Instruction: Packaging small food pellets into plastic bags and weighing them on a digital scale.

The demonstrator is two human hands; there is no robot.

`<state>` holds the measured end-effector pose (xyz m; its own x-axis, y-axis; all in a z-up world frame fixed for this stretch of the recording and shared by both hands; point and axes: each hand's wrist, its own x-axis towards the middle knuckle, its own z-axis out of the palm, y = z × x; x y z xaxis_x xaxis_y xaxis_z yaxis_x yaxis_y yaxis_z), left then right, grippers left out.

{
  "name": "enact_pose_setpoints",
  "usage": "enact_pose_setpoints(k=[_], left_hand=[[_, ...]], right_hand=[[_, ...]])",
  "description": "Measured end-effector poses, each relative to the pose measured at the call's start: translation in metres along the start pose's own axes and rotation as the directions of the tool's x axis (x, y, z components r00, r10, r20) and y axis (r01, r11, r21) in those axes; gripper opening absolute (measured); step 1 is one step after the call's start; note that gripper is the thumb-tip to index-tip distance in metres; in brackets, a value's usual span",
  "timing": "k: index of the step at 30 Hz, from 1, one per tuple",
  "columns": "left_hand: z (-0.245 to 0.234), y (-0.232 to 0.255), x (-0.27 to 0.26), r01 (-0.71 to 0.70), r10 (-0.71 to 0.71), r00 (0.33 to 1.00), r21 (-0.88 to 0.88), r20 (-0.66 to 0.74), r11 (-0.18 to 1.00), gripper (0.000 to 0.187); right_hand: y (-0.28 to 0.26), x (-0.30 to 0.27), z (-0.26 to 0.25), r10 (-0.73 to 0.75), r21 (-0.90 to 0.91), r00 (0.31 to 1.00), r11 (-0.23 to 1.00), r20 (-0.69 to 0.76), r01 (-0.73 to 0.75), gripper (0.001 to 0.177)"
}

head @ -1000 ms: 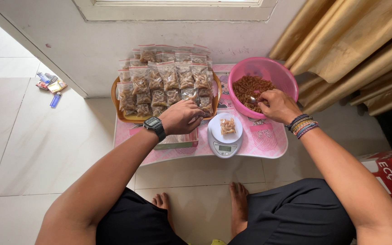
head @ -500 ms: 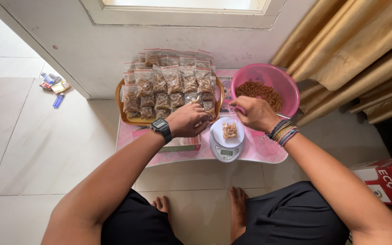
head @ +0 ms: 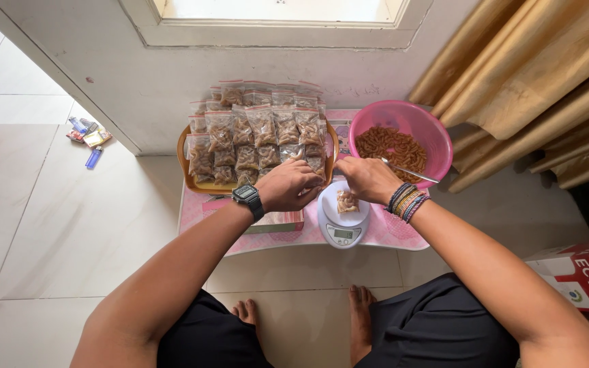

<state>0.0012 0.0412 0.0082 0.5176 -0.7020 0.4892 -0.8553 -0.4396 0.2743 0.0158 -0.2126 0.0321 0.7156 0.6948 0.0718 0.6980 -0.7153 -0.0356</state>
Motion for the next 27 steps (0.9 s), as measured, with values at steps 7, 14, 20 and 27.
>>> enact_pose_setpoints(k=[7, 14, 20, 27], left_hand=[[0.005, 0.002, 0.004, 0.028, -0.034, 0.997, -0.087, -0.071, 0.996, 0.034], [-0.001, 0.038, 0.021, 0.166, -0.246, 0.965, -0.502, -0.096, 0.849, 0.057], [0.013, 0.045, 0.022, 0.363, -0.469, 0.883, -0.651, 0.011, 0.667, 0.021], [0.007, 0.044, 0.028, 0.437, -0.590, 0.773, -0.870, 0.234, 0.228, 0.023]], right_hand=[[-0.003, -0.009, -0.033, -0.027, 0.156, 0.996, 0.987, -0.084, 0.040, 0.012], [-0.033, -0.015, -0.081, -0.073, 0.268, 0.974, 0.954, -0.216, 0.131, 0.023], [-0.039, -0.015, -0.095, -0.078, 0.283, 0.938, 0.942, -0.337, 0.180, 0.032], [-0.038, -0.015, -0.109, 0.009, 0.427, 0.902, 0.883, -0.432, 0.195, 0.016]])
